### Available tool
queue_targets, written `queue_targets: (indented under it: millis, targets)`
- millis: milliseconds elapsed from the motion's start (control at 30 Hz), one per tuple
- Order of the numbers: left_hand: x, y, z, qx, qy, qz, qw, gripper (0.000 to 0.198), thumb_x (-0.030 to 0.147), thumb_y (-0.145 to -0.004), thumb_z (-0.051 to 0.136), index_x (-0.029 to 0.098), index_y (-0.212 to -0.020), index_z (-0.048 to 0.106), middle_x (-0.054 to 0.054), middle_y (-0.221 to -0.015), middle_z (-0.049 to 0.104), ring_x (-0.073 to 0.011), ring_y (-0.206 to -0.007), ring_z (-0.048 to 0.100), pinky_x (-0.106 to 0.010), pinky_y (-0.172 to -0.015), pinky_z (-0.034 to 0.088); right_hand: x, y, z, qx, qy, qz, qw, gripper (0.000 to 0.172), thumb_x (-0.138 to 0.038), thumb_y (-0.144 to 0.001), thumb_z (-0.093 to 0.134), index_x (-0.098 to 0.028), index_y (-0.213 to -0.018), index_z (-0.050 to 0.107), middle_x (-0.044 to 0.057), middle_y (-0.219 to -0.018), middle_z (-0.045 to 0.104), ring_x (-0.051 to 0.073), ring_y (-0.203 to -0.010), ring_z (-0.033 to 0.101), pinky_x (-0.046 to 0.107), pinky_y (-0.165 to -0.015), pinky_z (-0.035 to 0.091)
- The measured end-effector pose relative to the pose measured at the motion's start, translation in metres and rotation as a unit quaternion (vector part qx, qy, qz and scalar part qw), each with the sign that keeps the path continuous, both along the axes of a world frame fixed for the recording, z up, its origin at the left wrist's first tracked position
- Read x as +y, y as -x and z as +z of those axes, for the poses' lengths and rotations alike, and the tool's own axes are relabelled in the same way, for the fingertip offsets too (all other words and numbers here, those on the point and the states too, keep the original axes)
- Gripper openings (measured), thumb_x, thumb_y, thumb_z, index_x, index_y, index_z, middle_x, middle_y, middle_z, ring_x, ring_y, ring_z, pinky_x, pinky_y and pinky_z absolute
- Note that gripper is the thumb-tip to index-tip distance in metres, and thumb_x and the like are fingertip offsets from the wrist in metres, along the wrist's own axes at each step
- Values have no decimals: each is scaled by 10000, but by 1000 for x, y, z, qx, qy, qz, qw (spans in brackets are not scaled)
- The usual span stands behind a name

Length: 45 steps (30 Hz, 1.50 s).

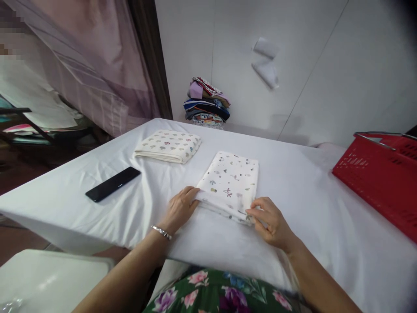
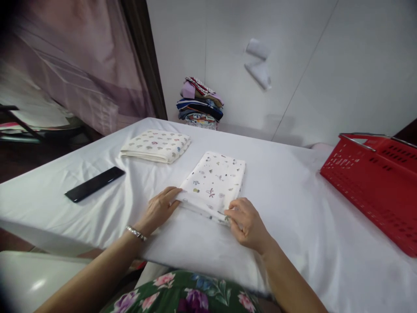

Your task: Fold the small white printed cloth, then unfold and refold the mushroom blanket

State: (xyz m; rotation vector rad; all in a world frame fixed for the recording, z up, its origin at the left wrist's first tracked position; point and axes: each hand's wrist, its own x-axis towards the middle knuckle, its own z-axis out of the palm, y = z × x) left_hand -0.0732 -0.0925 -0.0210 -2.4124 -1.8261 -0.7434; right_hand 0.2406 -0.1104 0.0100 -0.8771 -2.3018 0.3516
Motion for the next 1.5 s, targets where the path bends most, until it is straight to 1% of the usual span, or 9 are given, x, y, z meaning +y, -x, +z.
queue_targets:
  millis: [133,333,567,833,1000,1100,1267,1400,1500]
  targets:
    - [1,3,-2,4,-5,-2,1000,313,190,-791,445,255,-1083,537,-28,-1076,609,-188,-890,615,-298,-710,490,1,6,-2,-73,40,51,995,249,-145,-753,529,-250,-967,600,54,-892,581,211,-831,527,410,-753,433]
    - [0,2,3,9,43,36,998,327,154,-767,417,246,-1055,539,-25,-1045,611,-195,-918,594,-308,-752,470,1,10,-4,-84,64,44,993,121,-149,-780,520,-216,-822,612,33,-821,595,170,-780,521,357,-745,407]
    - [-1,4,21,-9,144,41,989,334,200,-765,428,268,-1076,530,0,-1114,577,-165,-859,606,-273,-711,458,3,10,-5,-71,61,48,995,144,-126,-795,493,-202,-697,566,6,-706,569,141,-715,495,308,-704,394]
    - [3,2,29,41,163,59,984,206,195,-733,432,210,-898,555,-43,-877,622,-224,-893,569,-339,-723,435,2,15,-1,-89,52,29,994,211,-146,-820,465,-194,-615,480,6,-626,507,141,-669,469,291,-647,379]
    - [15,27,45,-57,275,-37,959,347,230,-724,464,229,-1060,551,-33,-1037,617,-192,-906,584,-311,-766,457,2,18,2,-111,40,25,993,257,-168,-834,434,-192,-577,428,-2,-587,463,138,-645,453,287,-638,364]
    - [29,30,51,-123,257,-87,955,401,311,-774,454,244,-1166,505,-28,-1229,538,-188,-1023,555,-291,-817,463,3,22,3,-132,34,16,991,258,-151,-819,424,-190,-564,413,-3,-581,451,137,-634,440,280,-623,354]
    - [47,-2,33,-64,153,-78,983,466,447,-838,403,217,-1237,476,-58,-1402,391,-229,-1263,375,-377,-1032,319,2,24,3,-151,37,4,988,226,-148,-803,444,-190,-581,449,5,-613,495,140,-649,459,276,-621,357]
    - [51,-7,18,-28,181,-105,978,467,448,-863,357,260,-1283,434,-25,-1440,334,-213,-1283,358,-379,-1052,292,-4,23,3,-162,51,-17,985,223,-158,-823,434,-190,-608,485,17,-637,517,143,-664,471,278,-625,371]
    - [59,1,21,-50,213,-105,970,443,458,-844,388,283,-1242,475,9,-1424,362,-208,-1222,438,-331,-1005,357,-6,24,9,-181,56,-19,982,227,-152,-822,440,-191,-605,493,11,-618,515,143,-659,476,282,-621,376]
